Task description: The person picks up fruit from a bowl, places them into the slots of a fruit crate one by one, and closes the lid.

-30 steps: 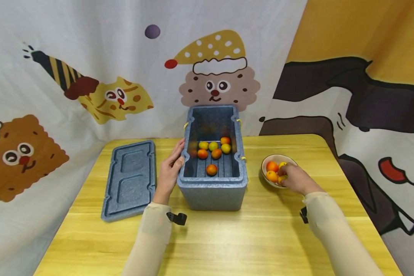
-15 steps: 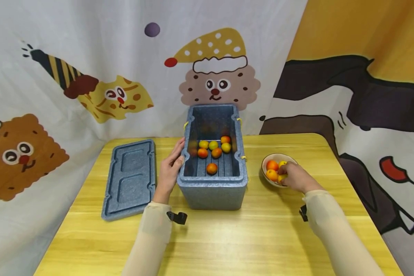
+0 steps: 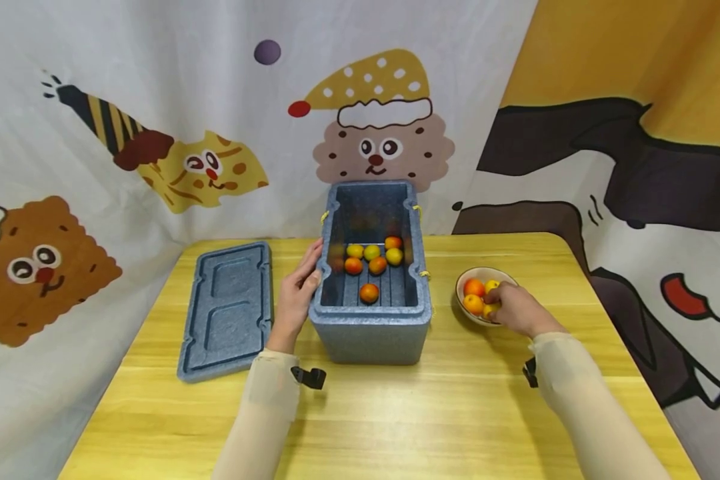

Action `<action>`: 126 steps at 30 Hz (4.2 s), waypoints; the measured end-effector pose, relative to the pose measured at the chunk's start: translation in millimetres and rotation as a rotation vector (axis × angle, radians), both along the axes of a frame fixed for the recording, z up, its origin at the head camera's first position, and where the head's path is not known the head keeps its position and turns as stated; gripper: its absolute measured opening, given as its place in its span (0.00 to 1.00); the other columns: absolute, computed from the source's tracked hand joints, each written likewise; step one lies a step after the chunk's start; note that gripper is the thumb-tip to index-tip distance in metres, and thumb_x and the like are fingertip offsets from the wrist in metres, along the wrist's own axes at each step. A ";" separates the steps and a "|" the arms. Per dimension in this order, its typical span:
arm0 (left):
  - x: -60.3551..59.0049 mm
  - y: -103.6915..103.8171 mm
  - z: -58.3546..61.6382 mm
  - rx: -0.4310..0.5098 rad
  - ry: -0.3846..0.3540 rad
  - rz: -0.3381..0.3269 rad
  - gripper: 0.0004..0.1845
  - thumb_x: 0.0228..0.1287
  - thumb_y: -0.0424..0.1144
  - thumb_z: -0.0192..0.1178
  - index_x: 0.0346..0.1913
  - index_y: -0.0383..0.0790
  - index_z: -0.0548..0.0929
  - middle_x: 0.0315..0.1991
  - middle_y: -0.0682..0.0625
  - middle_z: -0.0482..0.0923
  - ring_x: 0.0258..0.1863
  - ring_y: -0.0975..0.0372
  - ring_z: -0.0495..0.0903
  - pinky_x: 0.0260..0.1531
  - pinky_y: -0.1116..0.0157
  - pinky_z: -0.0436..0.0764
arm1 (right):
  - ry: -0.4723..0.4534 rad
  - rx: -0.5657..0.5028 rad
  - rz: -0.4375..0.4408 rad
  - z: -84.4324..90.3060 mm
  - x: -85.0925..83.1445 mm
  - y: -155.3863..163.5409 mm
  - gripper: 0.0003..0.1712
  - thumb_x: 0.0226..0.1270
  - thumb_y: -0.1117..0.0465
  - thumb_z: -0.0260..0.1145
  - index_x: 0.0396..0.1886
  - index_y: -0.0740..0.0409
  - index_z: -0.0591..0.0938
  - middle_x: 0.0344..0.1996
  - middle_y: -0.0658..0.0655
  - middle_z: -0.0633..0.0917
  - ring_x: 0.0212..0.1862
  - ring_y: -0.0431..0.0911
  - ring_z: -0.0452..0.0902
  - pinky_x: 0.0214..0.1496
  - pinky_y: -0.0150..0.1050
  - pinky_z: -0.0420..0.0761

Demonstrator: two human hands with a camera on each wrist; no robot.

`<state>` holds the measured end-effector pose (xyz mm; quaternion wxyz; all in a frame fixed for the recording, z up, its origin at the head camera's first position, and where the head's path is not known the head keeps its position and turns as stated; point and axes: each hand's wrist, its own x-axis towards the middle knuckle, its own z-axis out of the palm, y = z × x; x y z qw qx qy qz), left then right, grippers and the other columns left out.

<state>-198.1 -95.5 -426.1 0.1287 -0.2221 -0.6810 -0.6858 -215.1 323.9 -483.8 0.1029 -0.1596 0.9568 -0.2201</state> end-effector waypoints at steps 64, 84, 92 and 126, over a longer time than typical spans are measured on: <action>-1.4 -3.5 -0.5 0.005 -0.054 -0.028 0.24 0.69 0.23 0.54 0.65 0.18 0.66 0.70 0.30 0.59 0.72 0.45 0.56 0.67 0.58 0.61 | 0.291 -0.695 -0.276 156.3 -30.7 -94.2 0.23 0.68 0.54 0.67 0.60 0.56 0.82 0.55 0.54 0.77 0.54 0.44 0.75 0.52 0.29 0.75; -1.5 -1.3 1.6 0.009 -0.037 -0.029 0.24 0.69 0.22 0.53 0.65 0.16 0.66 0.70 0.29 0.59 0.72 0.44 0.55 0.67 0.59 0.62 | 0.248 -0.825 -0.199 185.0 -63.6 -130.1 0.21 0.70 0.58 0.66 0.60 0.60 0.81 0.53 0.57 0.80 0.54 0.47 0.74 0.52 0.32 0.76; -1.7 -1.7 -0.1 0.011 -0.024 -0.021 0.23 0.68 0.22 0.53 0.64 0.15 0.66 0.69 0.27 0.59 0.72 0.43 0.55 0.67 0.59 0.61 | 0.199 -0.779 -0.159 184.6 -76.0 -146.4 0.21 0.70 0.59 0.65 0.60 0.61 0.80 0.52 0.58 0.82 0.51 0.47 0.78 0.53 0.36 0.79; -1.5 -1.8 0.4 0.015 -0.027 -0.020 0.23 0.68 0.21 0.52 0.64 0.15 0.66 0.69 0.28 0.59 0.71 0.43 0.56 0.67 0.58 0.61 | 0.017 -0.775 -0.153 167.6 -110.0 -177.9 0.19 0.70 0.64 0.64 0.58 0.66 0.79 0.54 0.61 0.80 0.51 0.52 0.78 0.55 0.42 0.79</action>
